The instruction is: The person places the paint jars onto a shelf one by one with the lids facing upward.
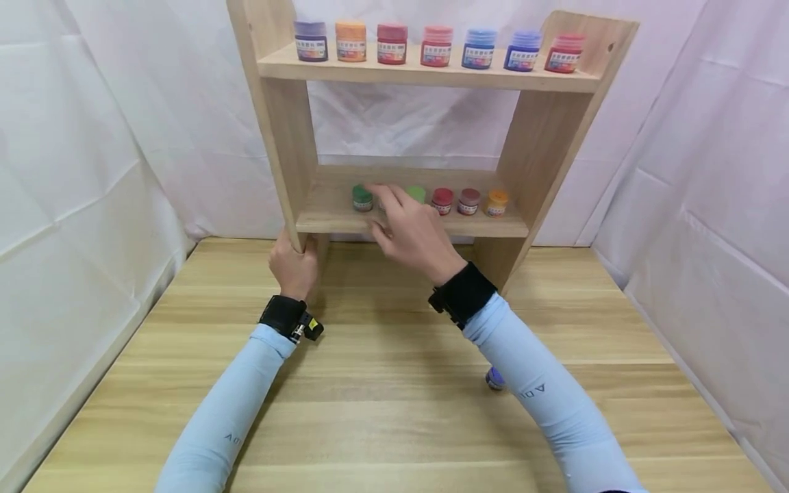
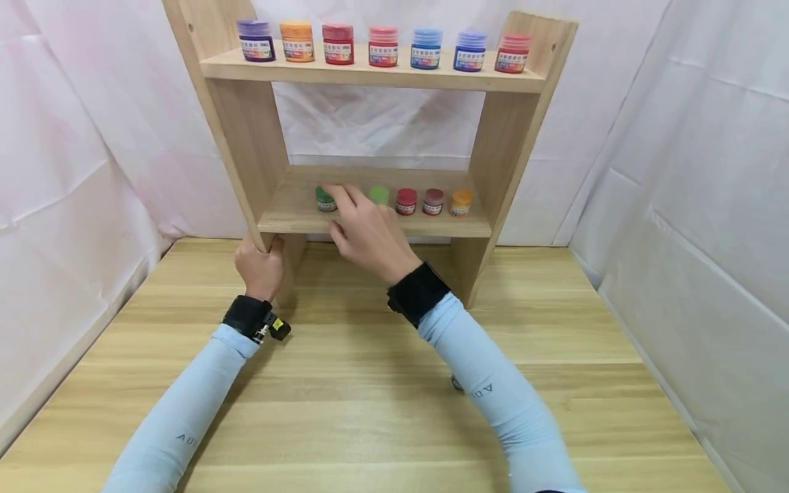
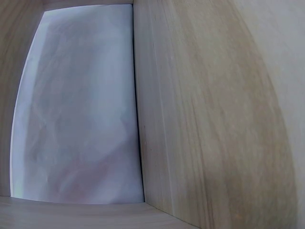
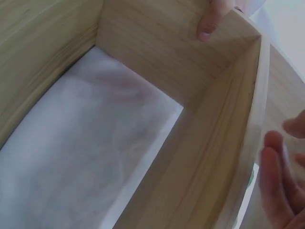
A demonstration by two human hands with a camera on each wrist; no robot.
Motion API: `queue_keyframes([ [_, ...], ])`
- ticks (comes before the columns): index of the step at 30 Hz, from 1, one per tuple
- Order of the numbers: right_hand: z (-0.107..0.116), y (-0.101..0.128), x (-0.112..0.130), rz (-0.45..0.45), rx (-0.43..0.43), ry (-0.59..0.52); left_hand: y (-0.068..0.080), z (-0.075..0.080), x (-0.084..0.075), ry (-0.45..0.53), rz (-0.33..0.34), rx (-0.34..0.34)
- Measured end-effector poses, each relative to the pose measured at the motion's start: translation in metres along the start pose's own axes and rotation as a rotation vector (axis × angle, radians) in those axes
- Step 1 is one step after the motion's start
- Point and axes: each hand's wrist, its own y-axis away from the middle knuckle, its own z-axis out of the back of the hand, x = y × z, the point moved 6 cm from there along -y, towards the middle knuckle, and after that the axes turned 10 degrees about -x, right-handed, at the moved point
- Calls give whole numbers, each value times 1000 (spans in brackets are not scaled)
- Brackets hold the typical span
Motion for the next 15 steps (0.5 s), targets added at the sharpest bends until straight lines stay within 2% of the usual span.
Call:
queue_keyframes([
  [3,13,14,-7,21,-2,-31,2,0,0,7,1,-1],
  [8,32,39,-28,47,43,-28,2,-2,1,14,1,8],
  [12,48,58,-38,90,9,-11,2,-2,1,10,-1,3],
  [15,55,71,-45,85,-9,0,1,-2,2,15,-4,-1],
])
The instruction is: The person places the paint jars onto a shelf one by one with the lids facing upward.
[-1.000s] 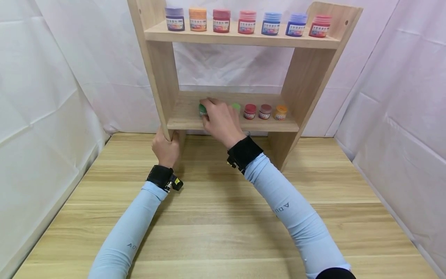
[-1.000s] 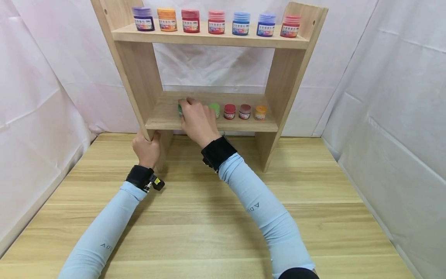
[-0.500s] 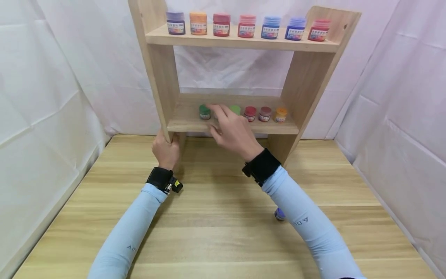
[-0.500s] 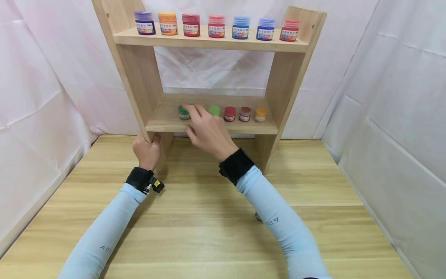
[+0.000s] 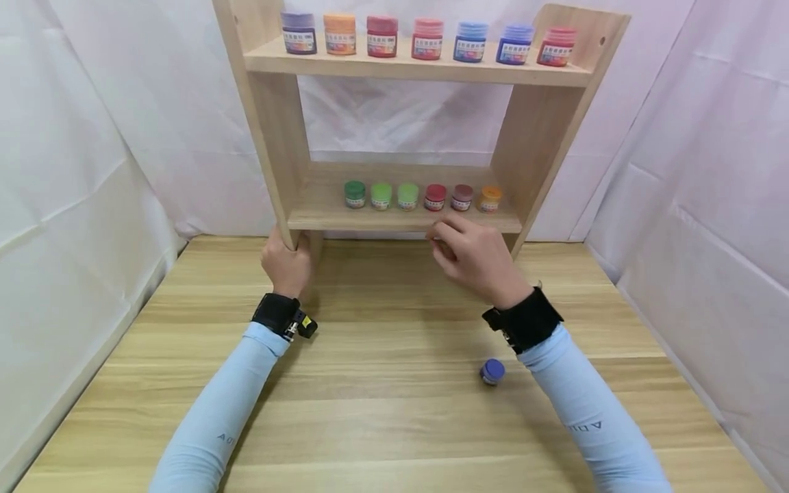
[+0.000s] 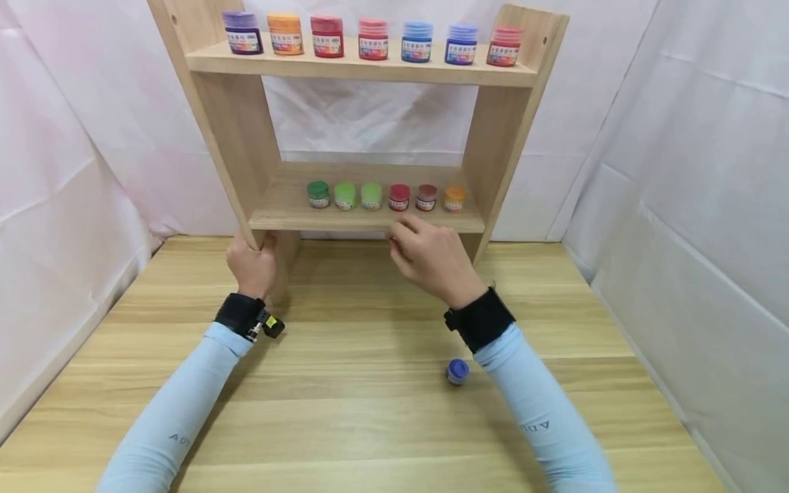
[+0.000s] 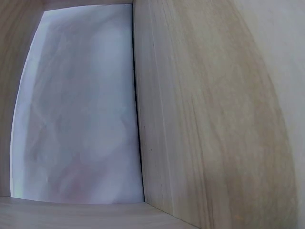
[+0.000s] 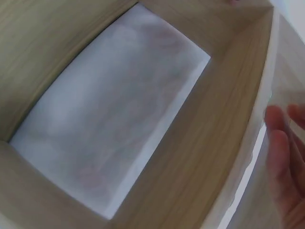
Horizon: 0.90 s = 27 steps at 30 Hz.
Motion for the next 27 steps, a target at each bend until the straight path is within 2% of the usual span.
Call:
queue_keyframes([
  [2,-1,9,-6,-33,52,-3,-1,0,0,-1,1,-3],
  [4,-5,18,-13,-85,153,-14,-1,1,1,4,11,-5],
  [10,-24,62,-33,-316,612,-115,3,1,2,3,29,3],
  [13,-30,85,-40,-429,787,-199,2,1,2,-4,29,1],
  [17,-33,106,-44,-508,908,-282,1,1,1,-5,33,2],
  [23,-37,125,-45,-547,1021,-347,-1,2,0,7,12,-7],
  [27,-40,136,-41,-589,1126,-453,0,2,0,7,5,-2],
])
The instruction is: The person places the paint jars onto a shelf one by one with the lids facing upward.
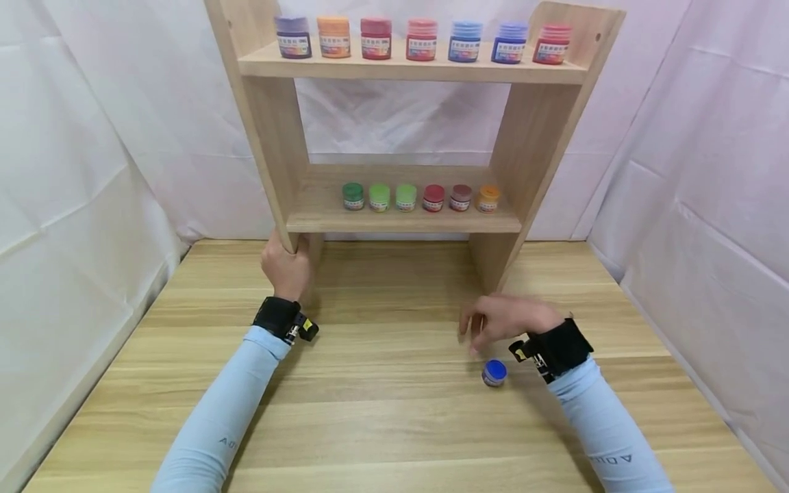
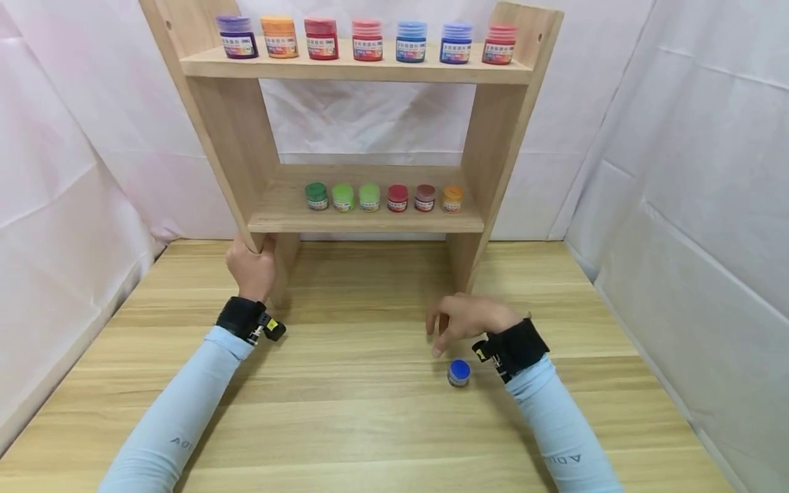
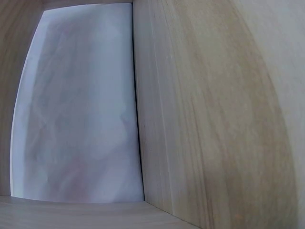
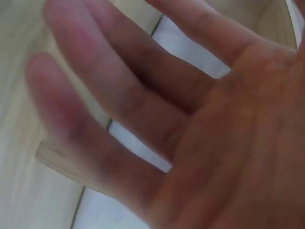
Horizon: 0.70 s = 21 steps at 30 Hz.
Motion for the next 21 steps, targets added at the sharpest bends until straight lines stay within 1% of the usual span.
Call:
queue_keyframes([
  [9,-20,5,-2,-21,165,-171,1,-3,0,13,2,-1],
  [12,-25,5,-1,-8,214,-220,2,-3,0,11,-1,-10],
  [16,-26,4,-1,-1,238,-257,1,-2,1,16,-1,-16],
  [21,-27,6,-6,-41,239,-264,-1,-3,1,-5,-3,-6],
])
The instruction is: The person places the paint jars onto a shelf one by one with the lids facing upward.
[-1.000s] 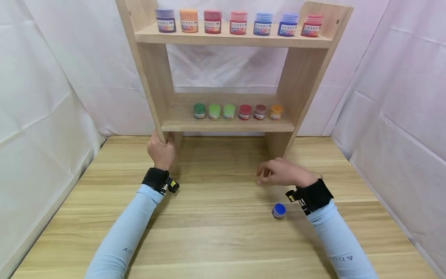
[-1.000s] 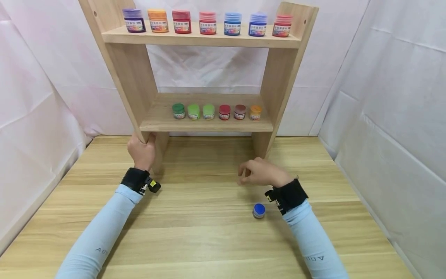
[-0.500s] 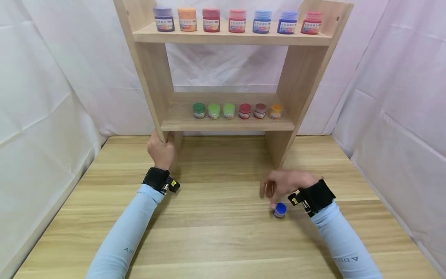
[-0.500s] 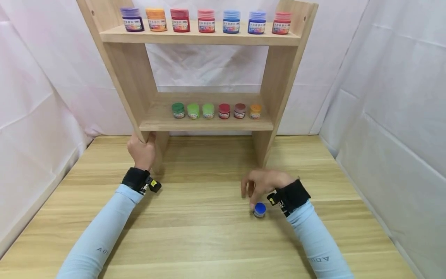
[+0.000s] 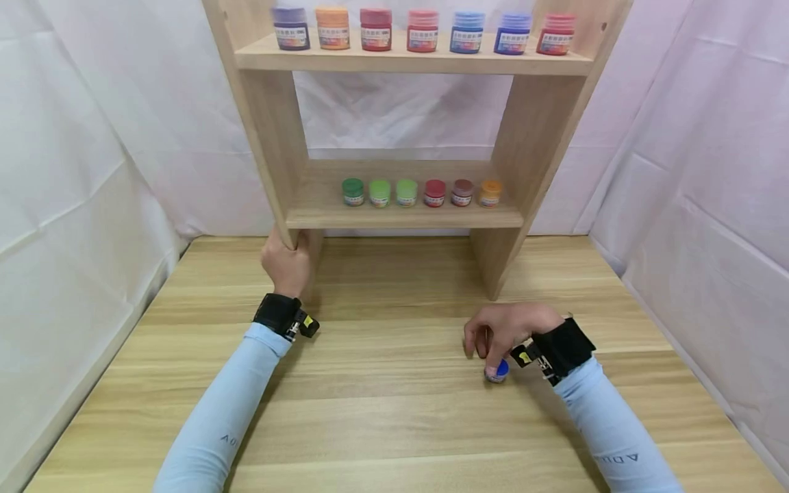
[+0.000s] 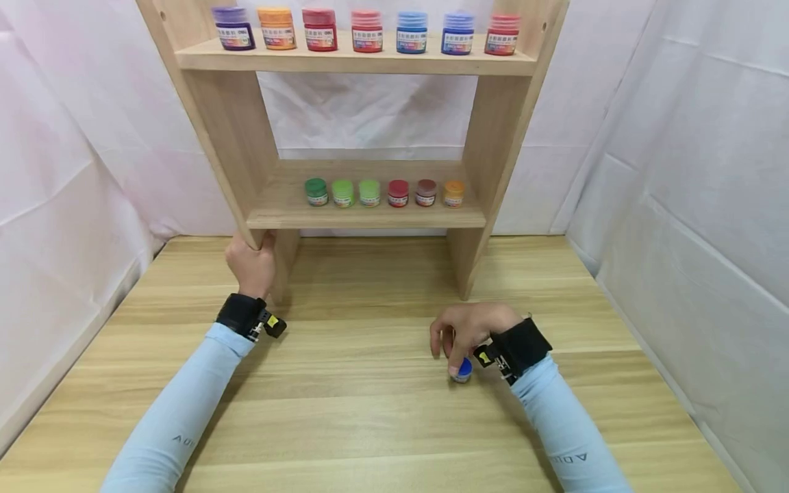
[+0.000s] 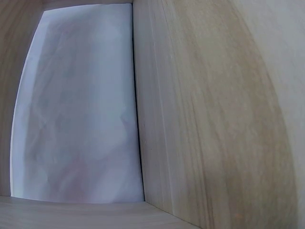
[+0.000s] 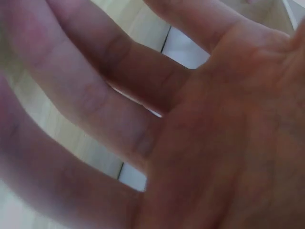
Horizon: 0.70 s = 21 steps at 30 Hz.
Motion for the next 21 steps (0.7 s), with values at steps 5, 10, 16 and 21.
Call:
queue_keyframes([
  [5,-2,0,-3,-3,24,-16,0,-1,-1,-14,6,14],
  [10,2,0,-2,-4,6,-3,-1,0,-2,-9,5,15],
  [16,7,0,0,-4,-42,54,-1,0,-2,-3,8,21],
  [21,14,-2,1,49,-107,68,0,0,-1,0,31,26],
])
